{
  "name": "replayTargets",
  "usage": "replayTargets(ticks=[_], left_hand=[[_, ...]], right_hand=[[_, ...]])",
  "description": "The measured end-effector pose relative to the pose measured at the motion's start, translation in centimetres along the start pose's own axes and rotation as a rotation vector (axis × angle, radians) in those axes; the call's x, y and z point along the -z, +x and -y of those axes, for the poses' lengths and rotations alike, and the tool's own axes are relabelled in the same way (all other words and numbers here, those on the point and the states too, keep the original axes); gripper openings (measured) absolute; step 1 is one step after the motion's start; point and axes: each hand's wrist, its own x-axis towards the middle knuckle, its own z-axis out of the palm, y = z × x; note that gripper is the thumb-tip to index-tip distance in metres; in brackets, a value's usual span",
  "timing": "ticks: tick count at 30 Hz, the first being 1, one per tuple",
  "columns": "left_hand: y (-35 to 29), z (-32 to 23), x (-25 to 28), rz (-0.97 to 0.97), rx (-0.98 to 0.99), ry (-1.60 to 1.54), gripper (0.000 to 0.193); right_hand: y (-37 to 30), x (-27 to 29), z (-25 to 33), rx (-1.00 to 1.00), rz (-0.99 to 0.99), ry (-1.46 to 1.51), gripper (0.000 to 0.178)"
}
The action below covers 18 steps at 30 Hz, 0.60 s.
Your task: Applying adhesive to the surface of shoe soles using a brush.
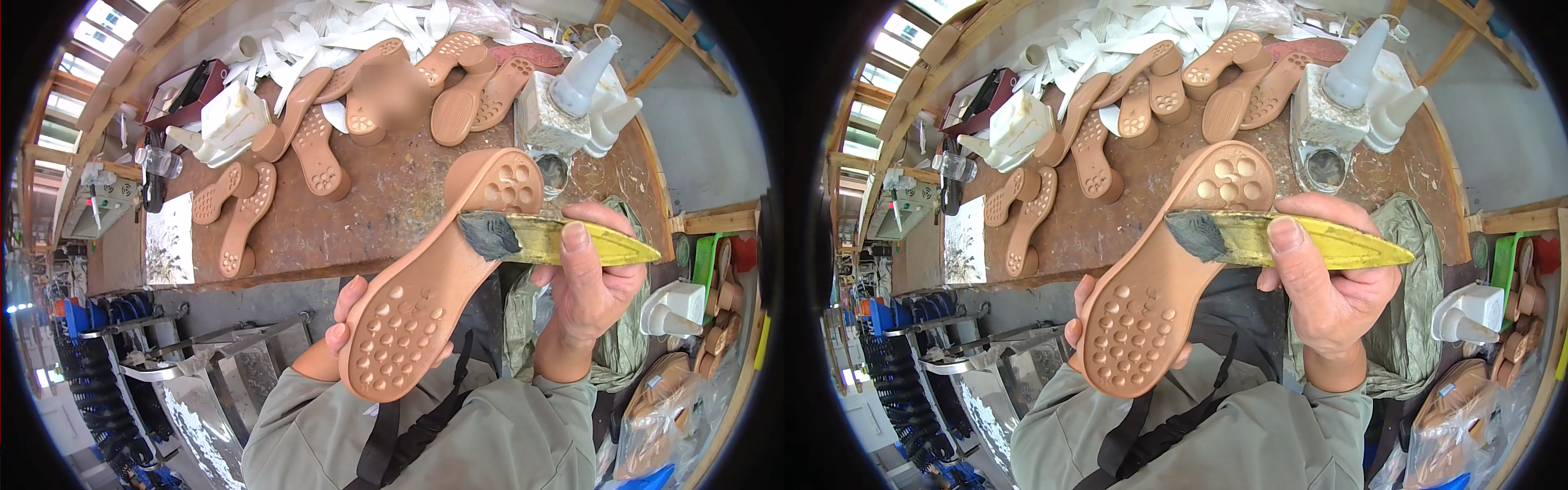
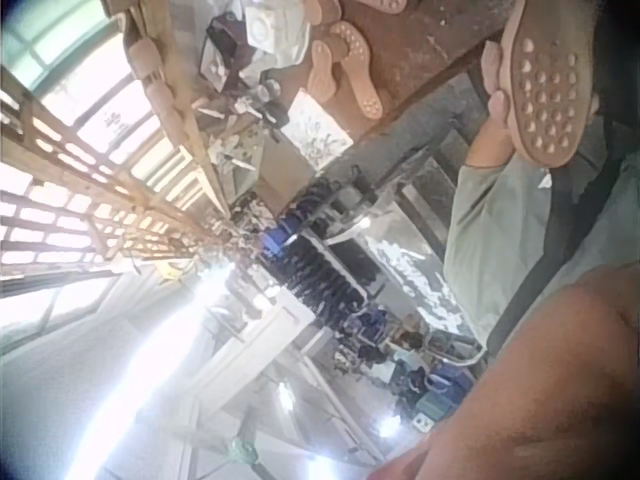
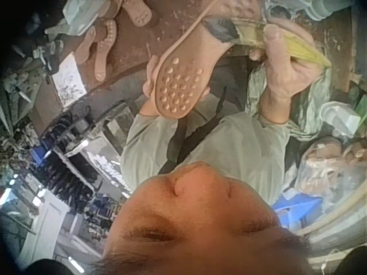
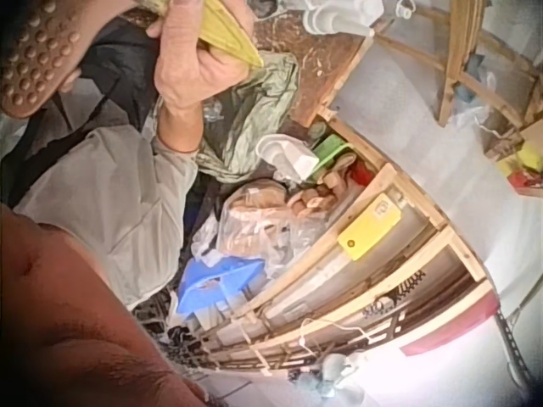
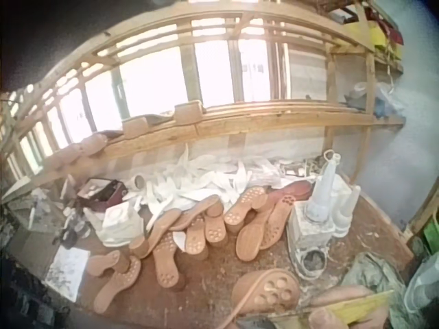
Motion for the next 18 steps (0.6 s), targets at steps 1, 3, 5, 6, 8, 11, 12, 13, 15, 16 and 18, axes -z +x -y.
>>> replayTargets(ticks=[1, 3, 5, 6, 8, 11, 12, 13, 15, 16, 18], left_hand=[[0.0, -0.1, -0.2, 0.011, 0.043, -0.093, 0.093], [0.7, 0.0, -0.5, 0.035, 0.133, -0.278, 0.092], [1.8, 0.5, -0.8, 0.06, 0.228, -0.465, 0.09], [1.6, 0.6, -1.2, 0.066, 0.23, -0.466, 0.09], [0.9, 0.8, -2.5, -0.145, 0.212, -0.317, 0.09], [0.1, 1.1, -3.8, -0.463, 0.17, -0.086, 0.09], [0.2, 1.1, -3.8, -0.462, 0.17, -0.086, 0.09], [0.4, 1.0, -3.5, -0.368, 0.176, -0.17, 0.09], [1.1, 0.8, -2.8, -0.178, 0.185, -0.334, 0.09], [1.4, 0.7, -2.5, -0.084, 0.186, -0.414, 0.09], [1.9, 0.4, -2.1, 0.008, 0.178, -0.493, 0.09]], right_hand=[[0.0, -0.1, 0.2, 0.006, 0.01, -0.007, 0.017], [0.3, 0.0, 0.5, 0.003, 0.007, -0.014, 0.017], [0.7, 0.2, 0.9, 0.0, 0.0, -0.024, 0.017], [1.0, 0.4, 1.0, 0.023, -0.004, -0.029, 0.017], [1.7, 0.6, 1.4, 0.034, -0.036, -0.059, 0.018], [2.8, 1.2, 1.5, 0.057, -0.043, -0.019, 0.018], [2.9, 1.3, 1.5, 0.055, -0.032, -0.009, 0.018], [2.7, 1.2, 1.5, 0.054, -0.028, -0.008, 0.018], [1.8, 0.7, 1.5, 0.14, -0.041, -0.091, 0.017], [1.1, 0.4, 1.5, 0.137, -0.035, -0.088, 0.017], [-0.4, -0.2, 1.3, 0.158, -0.028, -0.138, 0.016]])
